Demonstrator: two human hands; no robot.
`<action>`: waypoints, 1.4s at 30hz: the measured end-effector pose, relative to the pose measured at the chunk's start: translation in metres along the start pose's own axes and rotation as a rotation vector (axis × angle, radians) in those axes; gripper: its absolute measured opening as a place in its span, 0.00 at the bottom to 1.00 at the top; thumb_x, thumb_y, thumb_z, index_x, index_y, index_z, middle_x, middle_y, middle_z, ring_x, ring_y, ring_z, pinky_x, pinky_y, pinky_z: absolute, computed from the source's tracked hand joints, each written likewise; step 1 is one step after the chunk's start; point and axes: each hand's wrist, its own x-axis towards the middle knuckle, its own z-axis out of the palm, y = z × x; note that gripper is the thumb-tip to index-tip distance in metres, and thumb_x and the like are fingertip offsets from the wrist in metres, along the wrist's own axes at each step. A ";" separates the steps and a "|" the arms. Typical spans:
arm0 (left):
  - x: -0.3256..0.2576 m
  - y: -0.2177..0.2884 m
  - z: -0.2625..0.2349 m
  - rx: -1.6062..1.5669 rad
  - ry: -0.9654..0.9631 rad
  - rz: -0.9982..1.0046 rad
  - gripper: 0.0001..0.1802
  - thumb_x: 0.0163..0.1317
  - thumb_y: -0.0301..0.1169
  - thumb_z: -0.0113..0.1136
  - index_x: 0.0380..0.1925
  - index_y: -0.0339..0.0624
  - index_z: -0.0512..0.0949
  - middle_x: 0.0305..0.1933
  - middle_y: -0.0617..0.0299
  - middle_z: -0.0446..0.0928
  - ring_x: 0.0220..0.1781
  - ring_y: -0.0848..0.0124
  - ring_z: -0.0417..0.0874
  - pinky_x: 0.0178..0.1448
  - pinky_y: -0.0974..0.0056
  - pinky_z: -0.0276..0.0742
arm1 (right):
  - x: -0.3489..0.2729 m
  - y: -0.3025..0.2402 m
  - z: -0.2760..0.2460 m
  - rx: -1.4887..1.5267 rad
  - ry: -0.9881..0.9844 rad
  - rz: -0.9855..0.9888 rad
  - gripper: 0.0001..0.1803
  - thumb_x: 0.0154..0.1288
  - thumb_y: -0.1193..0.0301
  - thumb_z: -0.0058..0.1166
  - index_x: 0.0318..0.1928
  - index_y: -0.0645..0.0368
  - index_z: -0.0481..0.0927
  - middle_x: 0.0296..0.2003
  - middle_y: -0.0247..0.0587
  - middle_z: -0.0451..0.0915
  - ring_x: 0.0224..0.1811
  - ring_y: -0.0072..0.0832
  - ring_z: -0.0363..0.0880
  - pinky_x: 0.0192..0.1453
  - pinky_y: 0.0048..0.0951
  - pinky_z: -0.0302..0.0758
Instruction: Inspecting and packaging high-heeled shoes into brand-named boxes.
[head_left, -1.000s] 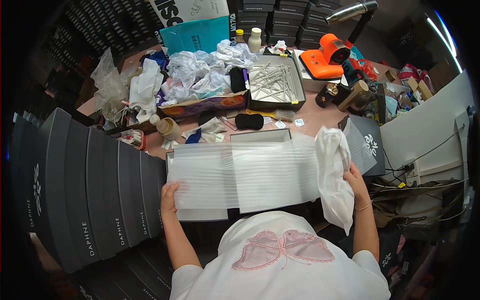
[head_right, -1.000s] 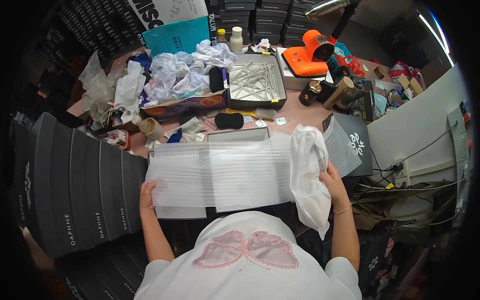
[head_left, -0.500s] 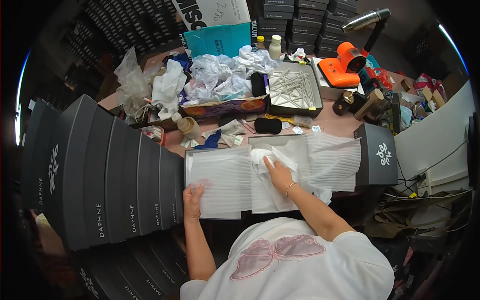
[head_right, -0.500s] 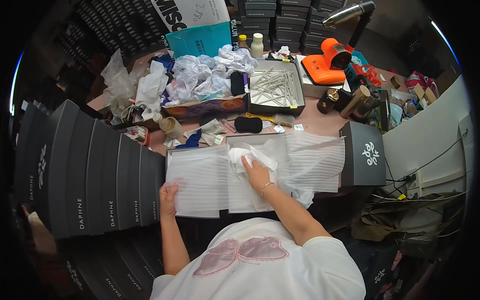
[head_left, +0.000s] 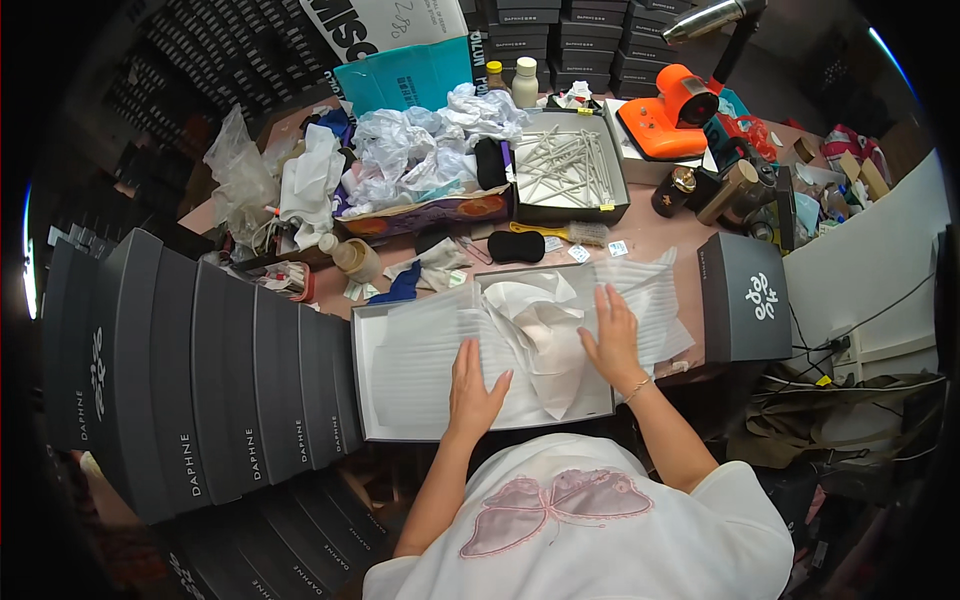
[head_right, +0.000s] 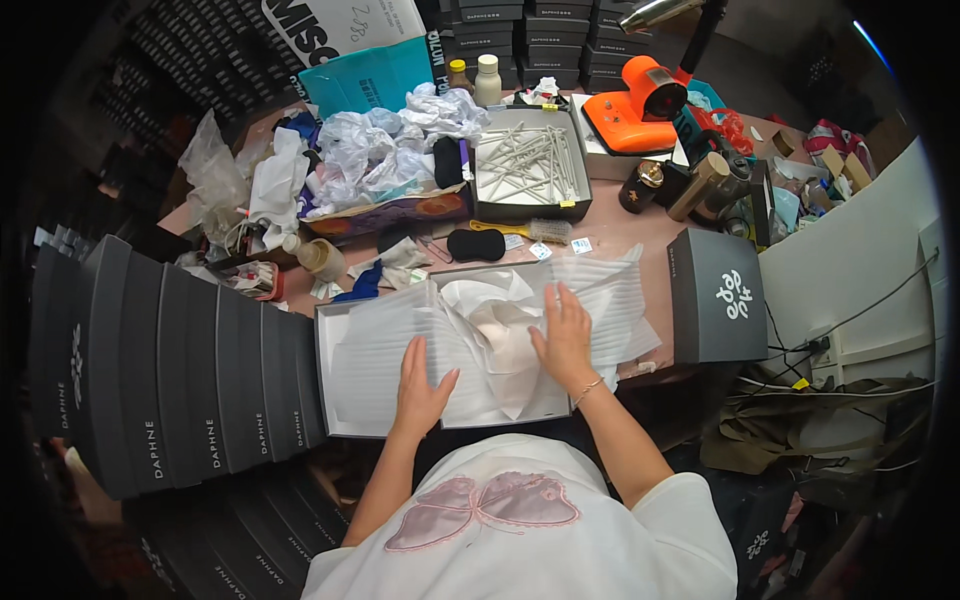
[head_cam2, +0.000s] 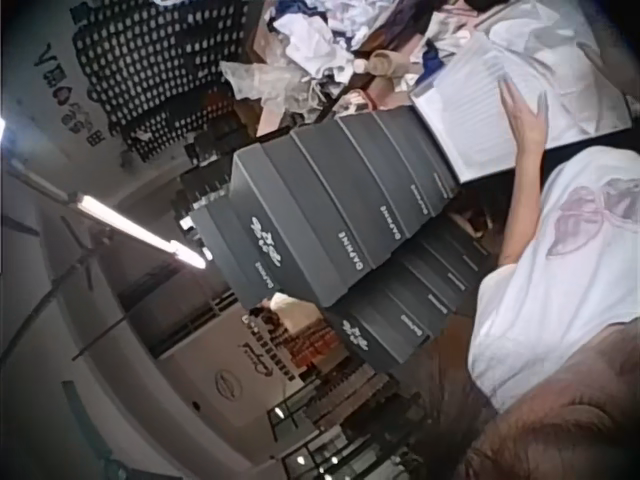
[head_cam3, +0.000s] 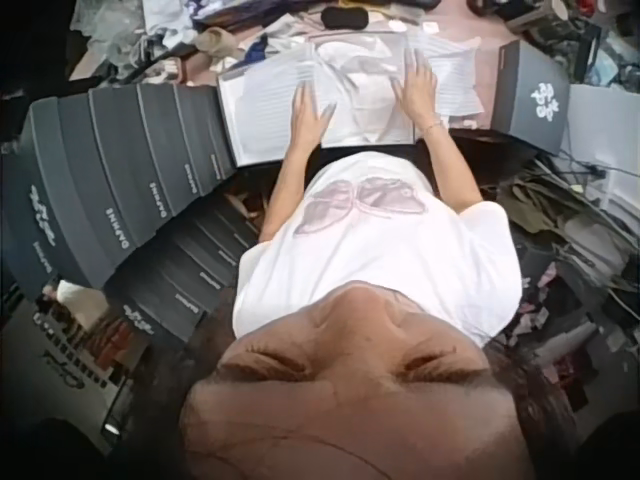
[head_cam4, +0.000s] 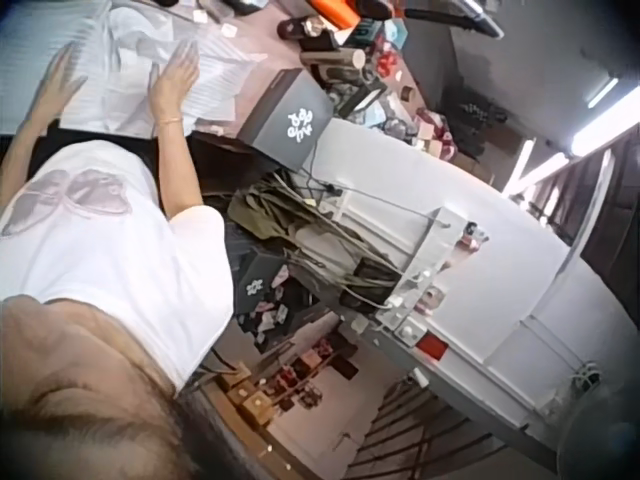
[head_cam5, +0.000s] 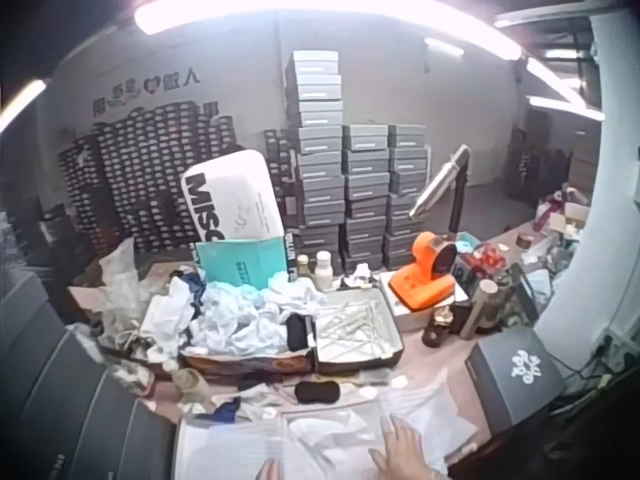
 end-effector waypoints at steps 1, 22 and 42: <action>0.004 -0.029 0.032 0.020 -0.013 -0.096 0.29 0.58 0.34 0.61 0.57 0.30 0.69 0.59 0.42 0.70 0.62 0.46 0.70 0.65 0.54 0.65 | -0.001 0.016 -0.003 0.076 -0.157 0.111 0.43 0.55 0.65 0.61 0.67 0.66 0.55 0.59 0.58 0.66 0.57 0.49 0.69 0.59 0.47 0.66; 0.011 -0.052 -0.008 -1.281 -0.233 -0.684 0.35 0.57 0.41 0.54 0.62 0.33 0.63 0.54 0.48 0.73 0.50 0.62 0.78 0.54 0.61 0.75 | -0.007 0.047 0.082 1.980 -0.560 1.083 0.31 0.68 0.42 0.43 0.54 0.54 0.77 0.41 0.29 0.81 0.39 0.23 0.80 0.48 0.24 0.76; 0.045 0.011 0.024 -0.687 -0.195 -0.122 0.31 0.63 0.32 0.60 0.64 0.37 0.62 0.66 0.50 0.65 0.66 0.59 0.67 0.68 0.57 0.64 | -0.038 0.165 -0.010 0.824 -0.075 0.609 0.29 0.59 0.72 0.53 0.62 0.64 0.67 0.46 0.50 0.80 0.47 0.35 0.80 0.50 0.30 0.75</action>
